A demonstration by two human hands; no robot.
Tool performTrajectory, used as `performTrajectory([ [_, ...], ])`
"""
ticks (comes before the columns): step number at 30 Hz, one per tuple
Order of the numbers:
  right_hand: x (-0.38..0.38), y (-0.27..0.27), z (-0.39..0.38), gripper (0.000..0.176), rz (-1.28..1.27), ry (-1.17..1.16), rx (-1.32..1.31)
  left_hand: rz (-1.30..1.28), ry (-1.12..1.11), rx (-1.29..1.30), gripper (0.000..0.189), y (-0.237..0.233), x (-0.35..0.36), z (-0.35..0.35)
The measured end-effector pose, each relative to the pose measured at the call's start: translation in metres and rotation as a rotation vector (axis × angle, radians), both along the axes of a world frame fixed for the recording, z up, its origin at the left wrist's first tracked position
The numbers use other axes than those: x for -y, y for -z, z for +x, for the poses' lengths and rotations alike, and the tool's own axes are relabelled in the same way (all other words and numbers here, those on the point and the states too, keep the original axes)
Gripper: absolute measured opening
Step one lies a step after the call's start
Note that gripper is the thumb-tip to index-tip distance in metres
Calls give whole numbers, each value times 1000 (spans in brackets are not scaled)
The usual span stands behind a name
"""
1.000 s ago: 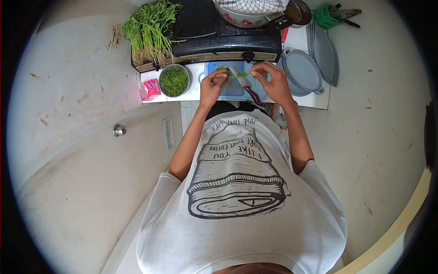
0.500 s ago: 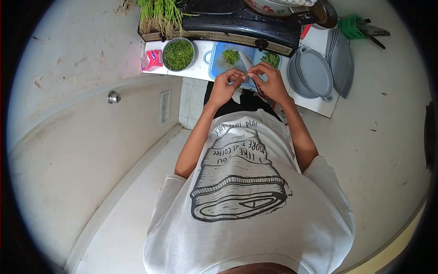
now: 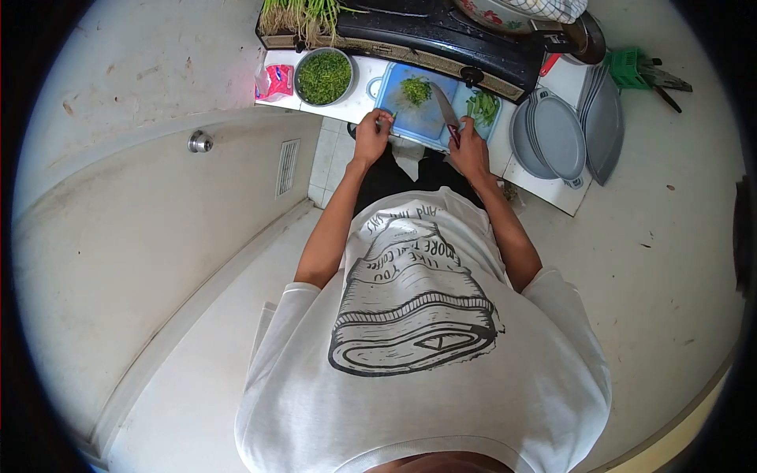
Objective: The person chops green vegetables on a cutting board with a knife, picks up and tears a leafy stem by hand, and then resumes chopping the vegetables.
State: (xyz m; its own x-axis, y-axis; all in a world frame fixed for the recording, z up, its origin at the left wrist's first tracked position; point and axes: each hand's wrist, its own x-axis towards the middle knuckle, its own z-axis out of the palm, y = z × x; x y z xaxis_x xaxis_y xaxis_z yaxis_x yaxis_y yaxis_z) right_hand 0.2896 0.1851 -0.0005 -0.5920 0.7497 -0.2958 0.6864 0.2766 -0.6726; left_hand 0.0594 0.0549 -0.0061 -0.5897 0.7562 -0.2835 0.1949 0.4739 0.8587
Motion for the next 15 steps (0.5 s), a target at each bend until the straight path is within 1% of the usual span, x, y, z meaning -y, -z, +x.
performTrajectory([
  [1, 3, 1, 1, 48, -3, -4, 1, 30, 5, -68, 11, 6, 0, -4],
  [3, 6, 3, 6, 50, 62, -7, -131, 23, 2, -69, 9, 15, -1, -9],
  [4, 8, 5, 8, 50, 65, -2, -129, 77, 26, -150, 8, 17, -2, -9],
  [5, 11, 6, 11, 51, 91, 30, -185, 134, 50, -230, 7, 18, -4, -9],
  [6, 13, 5, 13, 52, 119, 63, -239, 142, 56, -226, 7, 19, -5, -9],
  [10, 16, 1, 27, 52, 113, 82, -214, 124, 181, -324, 8, 21, -15, -14],
  [12, 19, -1, 29, 46, 152, 38, -293, 113, 221, -351, 8, 21, -19, -15],
  [13, 21, -4, 28, 46, 152, 40, -288, 106, 236, -371, 8, 21, -21, -16],
  [15, 27, -5, 21, 39, 80, 35, -314, 97, 250, -390, 9, 20, -24, -18],
])
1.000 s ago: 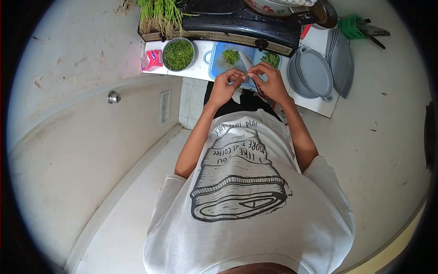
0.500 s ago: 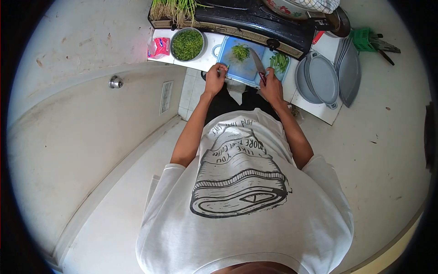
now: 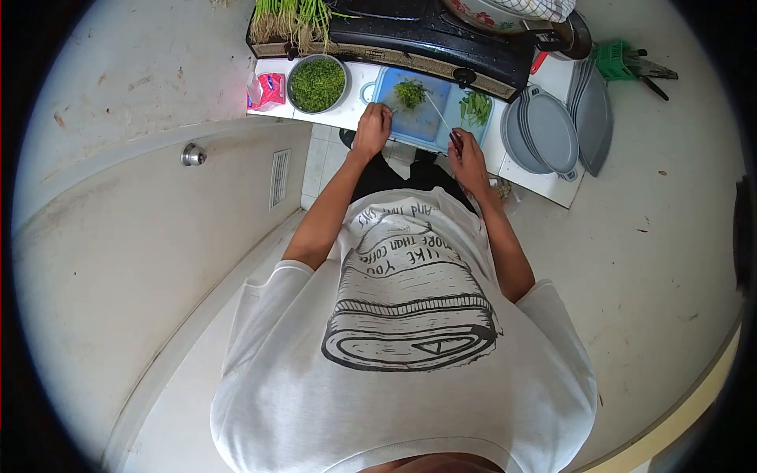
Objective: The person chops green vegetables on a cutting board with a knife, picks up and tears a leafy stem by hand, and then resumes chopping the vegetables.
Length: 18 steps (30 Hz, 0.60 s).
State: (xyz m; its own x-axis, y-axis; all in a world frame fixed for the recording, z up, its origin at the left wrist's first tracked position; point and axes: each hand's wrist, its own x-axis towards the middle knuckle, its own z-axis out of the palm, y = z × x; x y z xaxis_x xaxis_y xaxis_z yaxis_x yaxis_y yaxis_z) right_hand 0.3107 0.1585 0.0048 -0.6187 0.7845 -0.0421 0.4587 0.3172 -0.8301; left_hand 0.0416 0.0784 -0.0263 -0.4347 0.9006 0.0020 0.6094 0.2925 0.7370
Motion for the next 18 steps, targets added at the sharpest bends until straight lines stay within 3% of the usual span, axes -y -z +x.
performTrajectory([
  [4, 4, 11, -15, 30, 46, -66, 12, -5, 28, -33, 10, 0, 2, 3],
  [6, 8, 18, -21, 25, -82, -145, 155, -2, 46, -38, 11, 1, 2, 4],
  [12, 12, 10, -33, 30, -12, -251, 312, -29, 5, -20, 13, 2, 4, 9],
  [18, 7, 15, -42, 29, 0, -287, 288, 120, -53, -6, 10, 4, 3, 16],
])
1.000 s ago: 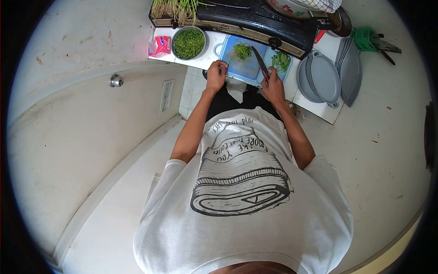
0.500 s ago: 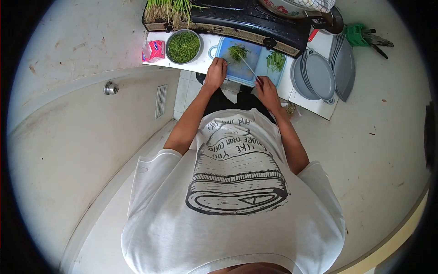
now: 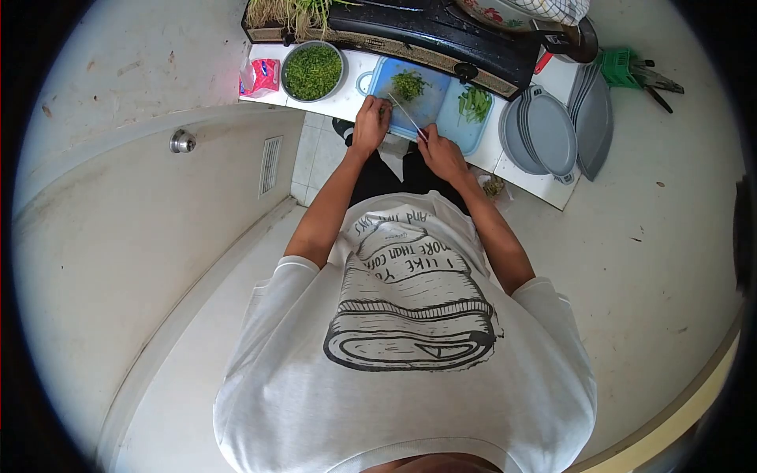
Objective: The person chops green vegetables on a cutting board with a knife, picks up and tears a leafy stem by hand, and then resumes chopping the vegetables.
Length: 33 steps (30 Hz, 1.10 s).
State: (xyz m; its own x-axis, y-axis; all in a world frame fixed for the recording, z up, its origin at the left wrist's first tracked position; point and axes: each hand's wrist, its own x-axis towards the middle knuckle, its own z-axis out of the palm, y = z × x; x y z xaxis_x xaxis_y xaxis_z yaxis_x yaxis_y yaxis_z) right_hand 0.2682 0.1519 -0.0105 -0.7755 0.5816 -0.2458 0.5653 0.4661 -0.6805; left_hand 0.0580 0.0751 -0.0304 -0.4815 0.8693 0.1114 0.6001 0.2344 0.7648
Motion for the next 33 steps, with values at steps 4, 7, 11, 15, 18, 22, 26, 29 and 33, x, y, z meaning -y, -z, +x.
performTrajectory([
  [4, -4, 2, -3, 29, -4, -24, -2, -21, -30, 38, 12, 0, -1, 3],
  [7, -4, 3, -6, 28, -26, -28, 56, -19, -50, 20, 12, 1, -2, 4],
  [11, -2, 10, -5, 30, 23, -38, 19, -30, -91, 58, 11, -2, -3, 8],
  [15, -2, 12, -7, 33, 101, -63, 61, -60, -115, 52, 11, 3, -2, 8],
  [18, -3, 3, -9, 32, 127, -75, 138, -14, -112, 40, 11, 5, -3, 10],
  [22, -3, -1, -14, 31, 180, -107, 154, -1, -122, 57, 11, 2, -2, 11],
  [26, -5, 4, -16, 31, 276, -153, 172, -4, -124, 29, 10, 3, -2, 11],
  [29, -10, 9, -25, 31, 285, -179, 185, -7, -152, 30, 9, 2, -3, 13],
  [33, -11, 14, -37, 32, 292, -208, 202, -26, -177, 27, 9, 1, -3, 15],
])
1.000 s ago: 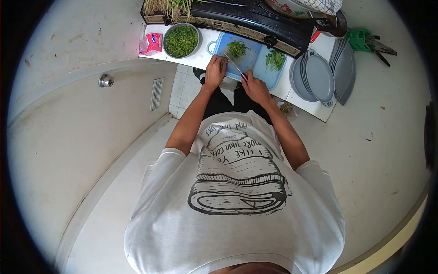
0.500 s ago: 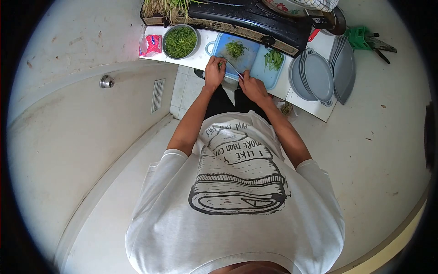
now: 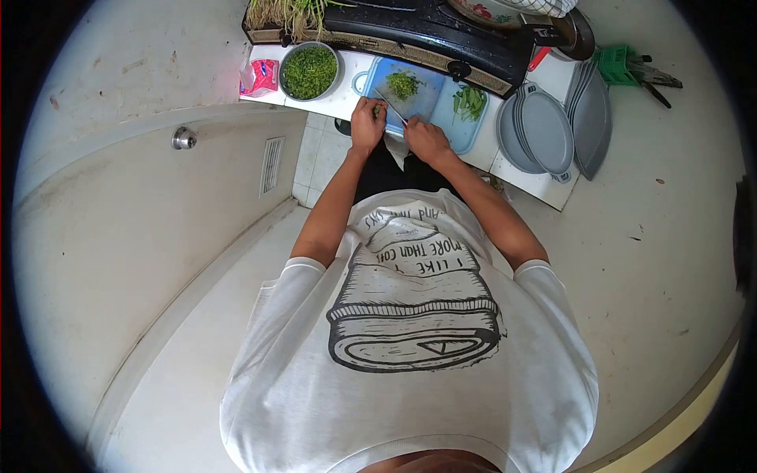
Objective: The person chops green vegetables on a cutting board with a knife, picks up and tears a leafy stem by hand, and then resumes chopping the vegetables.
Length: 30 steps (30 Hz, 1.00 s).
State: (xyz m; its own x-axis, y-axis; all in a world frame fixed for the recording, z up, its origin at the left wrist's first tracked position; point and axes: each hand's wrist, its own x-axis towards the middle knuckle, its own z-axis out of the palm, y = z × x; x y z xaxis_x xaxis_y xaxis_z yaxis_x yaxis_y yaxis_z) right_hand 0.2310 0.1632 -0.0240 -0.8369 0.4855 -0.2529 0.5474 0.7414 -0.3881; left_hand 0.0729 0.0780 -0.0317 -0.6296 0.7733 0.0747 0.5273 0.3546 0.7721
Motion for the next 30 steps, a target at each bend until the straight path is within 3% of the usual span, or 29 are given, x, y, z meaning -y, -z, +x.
performTrajectory([
  [15, -12, -6, 21, 37, -157, 6, -34, 20, 51, 5, 11, 2, 3, -3],
  [30, -3, 1, -4, 34, -49, 4, -19, 9, 55, 4, 10, 5, 4, -5],
])
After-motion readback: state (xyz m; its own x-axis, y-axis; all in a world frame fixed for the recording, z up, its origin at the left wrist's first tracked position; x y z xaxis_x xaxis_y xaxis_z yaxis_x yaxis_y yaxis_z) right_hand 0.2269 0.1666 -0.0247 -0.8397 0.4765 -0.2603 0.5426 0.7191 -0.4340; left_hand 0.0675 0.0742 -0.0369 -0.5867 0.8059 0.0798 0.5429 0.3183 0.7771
